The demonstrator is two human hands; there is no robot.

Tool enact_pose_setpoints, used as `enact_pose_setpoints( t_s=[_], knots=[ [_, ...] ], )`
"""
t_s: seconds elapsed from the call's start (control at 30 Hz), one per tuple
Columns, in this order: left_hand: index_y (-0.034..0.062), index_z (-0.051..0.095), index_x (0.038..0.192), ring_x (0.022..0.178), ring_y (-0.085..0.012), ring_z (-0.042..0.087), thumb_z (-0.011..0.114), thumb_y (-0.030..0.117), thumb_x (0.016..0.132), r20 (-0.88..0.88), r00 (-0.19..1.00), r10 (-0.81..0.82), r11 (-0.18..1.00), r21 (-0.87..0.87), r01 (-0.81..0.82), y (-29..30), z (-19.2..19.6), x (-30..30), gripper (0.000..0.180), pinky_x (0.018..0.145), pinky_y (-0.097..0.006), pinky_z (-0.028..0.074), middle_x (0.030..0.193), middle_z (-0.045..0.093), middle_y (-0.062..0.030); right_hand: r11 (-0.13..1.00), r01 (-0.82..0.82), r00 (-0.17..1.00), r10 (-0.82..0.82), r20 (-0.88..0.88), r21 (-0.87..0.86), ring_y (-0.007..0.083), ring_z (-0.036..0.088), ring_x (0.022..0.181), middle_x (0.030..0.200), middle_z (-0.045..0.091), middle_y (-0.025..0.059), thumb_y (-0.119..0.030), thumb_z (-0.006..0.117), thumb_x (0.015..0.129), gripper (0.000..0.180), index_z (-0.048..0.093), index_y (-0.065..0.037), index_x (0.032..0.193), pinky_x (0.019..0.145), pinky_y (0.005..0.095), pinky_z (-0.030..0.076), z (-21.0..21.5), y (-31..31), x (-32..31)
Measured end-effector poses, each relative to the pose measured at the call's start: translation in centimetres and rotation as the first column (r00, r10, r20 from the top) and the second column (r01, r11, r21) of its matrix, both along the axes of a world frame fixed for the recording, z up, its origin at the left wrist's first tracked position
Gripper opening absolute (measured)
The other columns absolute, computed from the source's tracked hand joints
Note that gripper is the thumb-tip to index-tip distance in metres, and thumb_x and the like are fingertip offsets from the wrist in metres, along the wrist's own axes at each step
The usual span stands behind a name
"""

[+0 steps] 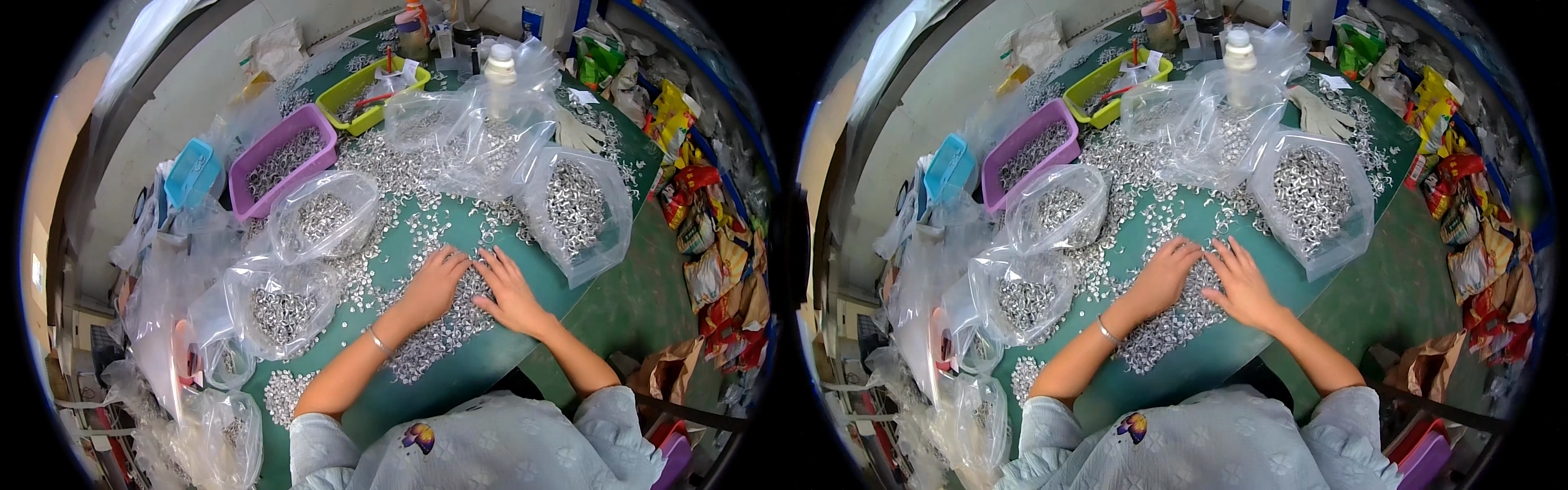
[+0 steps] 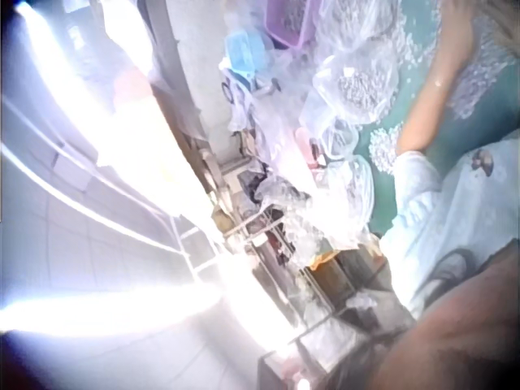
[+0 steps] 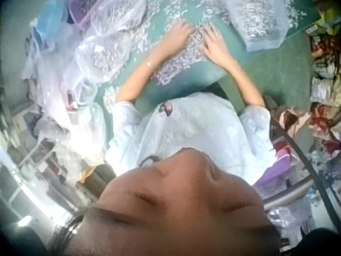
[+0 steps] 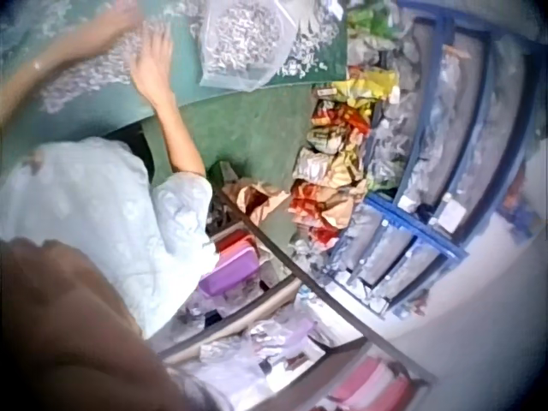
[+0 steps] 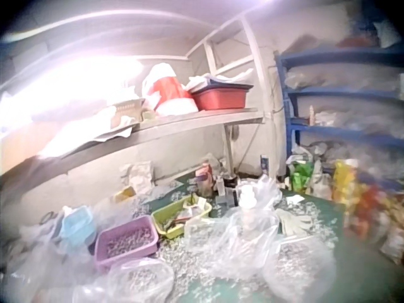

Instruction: The person sorts small silver-colored metal components by hand on a green table, moving them between piles and into plastic bags.

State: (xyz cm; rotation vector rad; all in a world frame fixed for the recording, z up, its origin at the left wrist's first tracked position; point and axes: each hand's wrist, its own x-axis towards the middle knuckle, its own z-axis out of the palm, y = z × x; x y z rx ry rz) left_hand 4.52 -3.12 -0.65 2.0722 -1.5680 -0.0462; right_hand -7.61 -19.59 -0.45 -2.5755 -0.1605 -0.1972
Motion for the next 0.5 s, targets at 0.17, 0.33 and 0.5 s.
enact_pose_setpoints(
  t_s=[0.17, 0.33, 0.5],
  knots=[
    [0.0017, 0.055, 0.113, 0.119, -0.034, 0.042, 0.055, -0.009, 0.067, -0.014, 1.0, 0.007, 1.0, 0.029, -0.007, 2.9, 0.8, -1.6, 0.047, 0.101, -0.044, 0.035, 0.123, 0.049, -0.0135, 0.986, -0.057, 0.998, 0.05, 0.049, 0.154, 0.0366, 0.041, 0.119, 0.126, 0.046, 0.0157, -0.02, 0.061, 0.084, 0.036, 0.054, -0.002, 0.115, 0.1, 0.0467, 0.031, 1.1, -0.1, -0.4],
    [0.0026, 0.057, 0.109, 0.115, -0.033, 0.046, 0.054, -0.008, 0.072, -0.138, 0.99, 0.017, 0.994, -0.109, -0.033, 3.5, 0.9, -1.8, 0.039, 0.099, -0.043, 0.038, 0.118, 0.053, -0.0131, 0.956, 0.232, 0.924, -0.275, 0.265, 0.181, 0.0315, 0.053, 0.095, 0.098, 0.055, 0.014, -0.003, 0.064, 0.075, 0.022, 0.06, 0.001, 0.096, 0.081, 0.0384, 0.044, 0.5, -2.1, 4.3],
    [0.0028, 0.059, 0.104, 0.106, -0.0301, 0.052, 0.054, -0.005, 0.078, -0.218, 0.971, 0.098, 0.967, -0.21, -0.145, 3.1, 0.3, -1.4, 0.027, 0.093, -0.04, 0.039, 0.109, 0.057, -0.0113, 0.959, 0.275, 0.933, -0.249, 0.258, -0.067, 0.0306, 0.052, 0.092, 0.091, 0.054, 0.0115, -0.004, 0.065, 0.073, 0.018, 0.059, 0.0, 0.09, 0.078, 0.0409, 0.044, -0.7, -3.0, 6.8]
  ],
)
